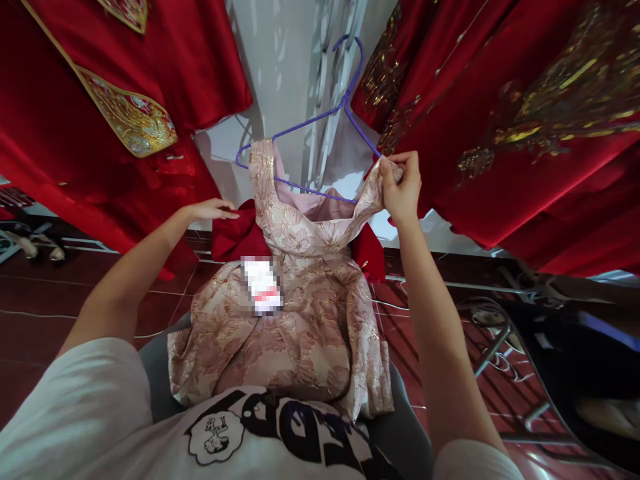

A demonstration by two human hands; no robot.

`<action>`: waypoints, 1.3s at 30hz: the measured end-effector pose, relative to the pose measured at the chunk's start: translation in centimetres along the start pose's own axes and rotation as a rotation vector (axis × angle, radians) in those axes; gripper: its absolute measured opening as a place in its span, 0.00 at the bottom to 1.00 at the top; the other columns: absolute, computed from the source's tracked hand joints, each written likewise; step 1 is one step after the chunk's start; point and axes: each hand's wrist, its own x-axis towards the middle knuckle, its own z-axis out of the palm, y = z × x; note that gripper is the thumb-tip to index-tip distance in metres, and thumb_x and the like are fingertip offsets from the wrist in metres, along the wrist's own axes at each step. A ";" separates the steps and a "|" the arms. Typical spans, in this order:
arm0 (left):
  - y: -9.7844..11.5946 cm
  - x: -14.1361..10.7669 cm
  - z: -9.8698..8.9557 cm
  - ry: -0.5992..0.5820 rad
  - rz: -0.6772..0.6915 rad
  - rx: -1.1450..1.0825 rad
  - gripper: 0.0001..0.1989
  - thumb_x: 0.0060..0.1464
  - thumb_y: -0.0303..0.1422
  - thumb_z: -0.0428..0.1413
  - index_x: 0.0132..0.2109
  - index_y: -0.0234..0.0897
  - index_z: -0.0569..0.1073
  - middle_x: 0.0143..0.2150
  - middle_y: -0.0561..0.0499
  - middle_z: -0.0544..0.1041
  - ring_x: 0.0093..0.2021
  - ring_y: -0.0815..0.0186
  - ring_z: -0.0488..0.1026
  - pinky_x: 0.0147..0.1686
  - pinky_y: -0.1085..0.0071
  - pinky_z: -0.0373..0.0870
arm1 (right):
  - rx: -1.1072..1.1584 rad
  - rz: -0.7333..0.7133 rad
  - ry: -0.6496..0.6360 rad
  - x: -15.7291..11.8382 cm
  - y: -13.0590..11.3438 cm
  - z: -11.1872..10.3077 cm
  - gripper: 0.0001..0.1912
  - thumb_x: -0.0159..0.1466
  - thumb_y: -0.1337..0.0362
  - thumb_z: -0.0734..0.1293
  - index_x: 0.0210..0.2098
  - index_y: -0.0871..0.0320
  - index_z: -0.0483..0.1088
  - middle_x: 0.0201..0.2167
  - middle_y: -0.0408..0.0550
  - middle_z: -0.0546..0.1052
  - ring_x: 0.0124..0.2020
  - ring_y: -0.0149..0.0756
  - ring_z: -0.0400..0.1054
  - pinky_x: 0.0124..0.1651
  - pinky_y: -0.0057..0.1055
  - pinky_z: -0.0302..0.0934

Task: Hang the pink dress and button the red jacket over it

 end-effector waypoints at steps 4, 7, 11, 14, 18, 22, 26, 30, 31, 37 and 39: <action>-0.2 2.4 -2.3 -0.205 -0.201 -0.070 0.23 0.58 0.50 0.66 0.30 0.35 0.73 0.26 0.57 0.70 0.37 0.70 0.63 0.46 0.71 0.60 | 0.015 0.000 -0.019 0.0 0.2 0.2 0.22 0.71 0.42 0.60 0.46 0.53 0.71 0.37 0.46 0.76 0.41 0.40 0.75 0.50 0.44 0.70; 3.0 5.4 -3.1 0.116 -0.078 -0.116 0.21 0.64 0.45 0.64 0.31 0.37 0.69 0.27 0.59 0.68 0.38 0.71 0.59 0.48 0.71 0.58 | 0.004 -0.003 -0.032 -0.2 -0.7 -0.2 0.22 0.72 0.42 0.60 0.47 0.53 0.71 0.37 0.46 0.76 0.43 0.41 0.75 0.52 0.45 0.70; 11.0 8.8 -2.9 0.258 0.099 -0.078 0.18 0.70 0.25 0.57 0.30 0.38 0.64 0.27 0.58 0.64 0.35 0.70 0.56 0.45 0.72 0.59 | -0.068 0.010 0.005 -0.8 -3.3 -1.1 0.20 0.71 0.42 0.60 0.44 0.51 0.69 0.38 0.47 0.77 0.41 0.44 0.76 0.52 0.50 0.69; 16.8 9.0 -1.4 0.308 0.152 0.074 0.19 0.68 0.20 0.54 0.29 0.40 0.59 0.29 0.57 0.60 0.32 0.70 0.56 0.39 0.71 0.56 | -0.138 0.019 0.036 -1.6 -5.3 -1.3 0.19 0.73 0.43 0.58 0.43 0.51 0.67 0.42 0.50 0.76 0.46 0.49 0.75 0.58 0.58 0.65; 20.5 7.3 1.4 0.264 0.197 0.167 0.18 0.68 0.24 0.55 0.32 0.42 0.57 0.29 0.55 0.61 0.30 0.68 0.58 0.38 0.68 0.55 | -0.145 0.008 0.056 -2.3 -6.6 -1.2 0.21 0.73 0.41 0.55 0.45 0.49 0.66 0.46 0.51 0.75 0.53 0.54 0.72 0.60 0.61 0.63; 19.8 6.0 1.9 0.150 0.111 0.239 0.14 0.70 0.28 0.55 0.34 0.40 0.61 0.32 0.52 0.69 0.34 0.66 0.66 0.39 0.68 0.60 | -0.159 0.038 0.016 -1.9 -6.6 -1.4 0.21 0.73 0.41 0.54 0.45 0.50 0.66 0.46 0.52 0.74 0.54 0.56 0.72 0.60 0.61 0.62; 18.0 5.4 0.2 0.105 0.144 0.550 0.11 0.68 0.35 0.59 0.48 0.29 0.72 0.44 0.40 0.78 0.49 0.51 0.75 0.50 0.58 0.65 | -0.255 0.047 0.043 -1.3 -6.5 -1.7 0.19 0.73 0.43 0.57 0.41 0.50 0.65 0.43 0.51 0.76 0.49 0.55 0.73 0.60 0.63 0.59; 18.1 5.7 -0.3 -0.114 -0.010 0.744 0.14 0.67 0.35 0.57 0.49 0.24 0.77 0.51 0.32 0.79 0.55 0.45 0.75 0.51 0.57 0.67 | -0.338 0.061 0.031 -1.6 -7.5 -1.3 0.21 0.75 0.45 0.53 0.46 0.53 0.67 0.48 0.55 0.76 0.52 0.56 0.71 0.61 0.61 0.58; 18.5 5.9 0.1 -0.140 -0.012 0.723 0.13 0.67 0.34 0.56 0.48 0.26 0.78 0.52 0.33 0.80 0.53 0.47 0.75 0.50 0.59 0.67 | -0.373 0.076 0.023 -1.8 -7.8 -1.1 0.22 0.76 0.46 0.51 0.47 0.54 0.67 0.49 0.56 0.76 0.53 0.56 0.71 0.61 0.60 0.58; 21.8 7.5 3.6 -0.060 0.258 0.134 0.13 0.70 0.28 0.53 0.33 0.37 0.72 0.32 0.53 0.75 0.36 0.68 0.66 0.39 0.71 0.62 | -0.468 0.073 0.026 -2.8 -8.5 -0.2 0.28 0.76 0.44 0.48 0.47 0.56 0.69 0.45 0.56 0.78 0.49 0.52 0.73 0.56 0.55 0.62; 21.7 8.3 4.3 -0.106 0.332 -0.016 0.20 0.70 0.26 0.55 0.26 0.37 0.64 0.29 0.55 0.68 0.35 0.71 0.61 0.40 0.73 0.61 | -0.430 0.095 0.012 -2.2 -7.7 -0.5 0.30 0.75 0.42 0.48 0.45 0.57 0.71 0.41 0.55 0.78 0.45 0.50 0.74 0.53 0.51 0.64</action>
